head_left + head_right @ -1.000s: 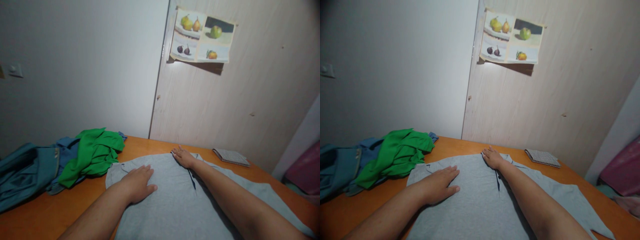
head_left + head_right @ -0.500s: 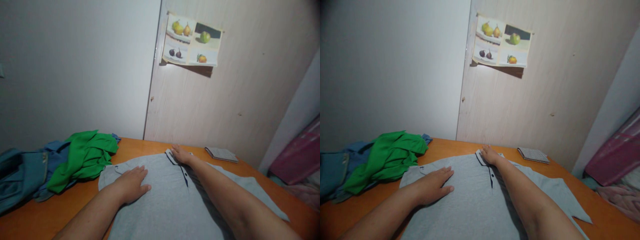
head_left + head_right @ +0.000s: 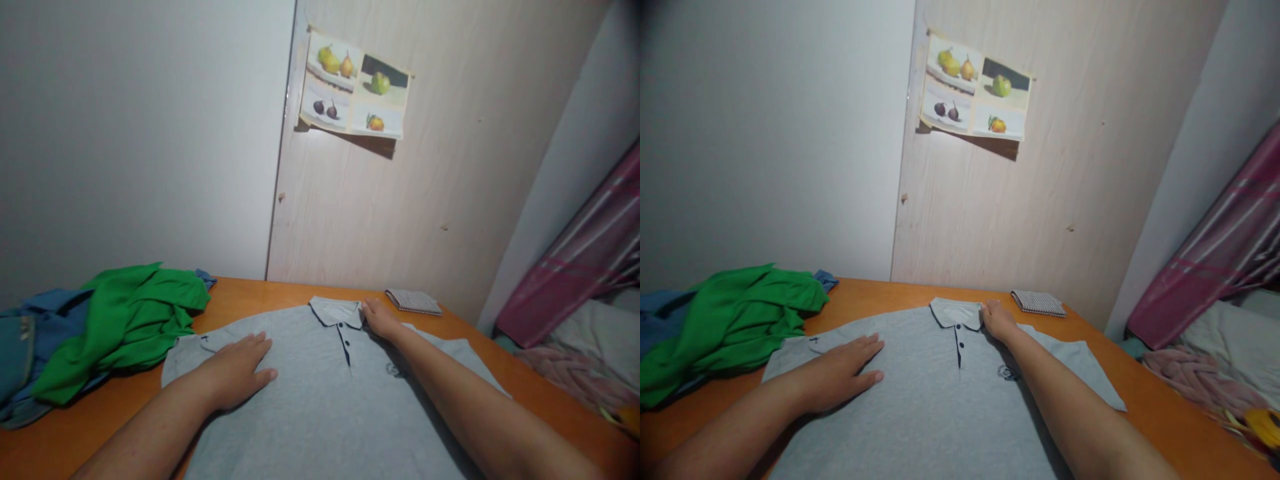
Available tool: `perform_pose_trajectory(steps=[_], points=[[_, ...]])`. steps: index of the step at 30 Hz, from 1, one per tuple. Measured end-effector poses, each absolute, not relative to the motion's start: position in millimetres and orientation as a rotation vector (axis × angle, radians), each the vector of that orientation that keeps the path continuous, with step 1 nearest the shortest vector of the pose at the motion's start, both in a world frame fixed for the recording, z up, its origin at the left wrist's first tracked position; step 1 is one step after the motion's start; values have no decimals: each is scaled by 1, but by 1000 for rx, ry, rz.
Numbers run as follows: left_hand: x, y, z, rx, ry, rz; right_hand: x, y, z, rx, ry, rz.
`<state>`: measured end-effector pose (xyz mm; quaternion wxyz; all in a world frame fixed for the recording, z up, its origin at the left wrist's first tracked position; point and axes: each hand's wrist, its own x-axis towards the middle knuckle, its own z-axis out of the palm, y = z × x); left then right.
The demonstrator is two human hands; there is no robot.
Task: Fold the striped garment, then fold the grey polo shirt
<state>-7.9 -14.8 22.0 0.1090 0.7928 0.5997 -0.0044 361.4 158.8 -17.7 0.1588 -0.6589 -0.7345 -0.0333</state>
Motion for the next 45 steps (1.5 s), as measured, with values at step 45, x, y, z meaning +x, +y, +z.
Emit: perform_pose_trajectory(steps=[45], points=[[-12, -11, 17, 2370, 1776, 31, 391, 163, 8, -1970, -2120, -5]])
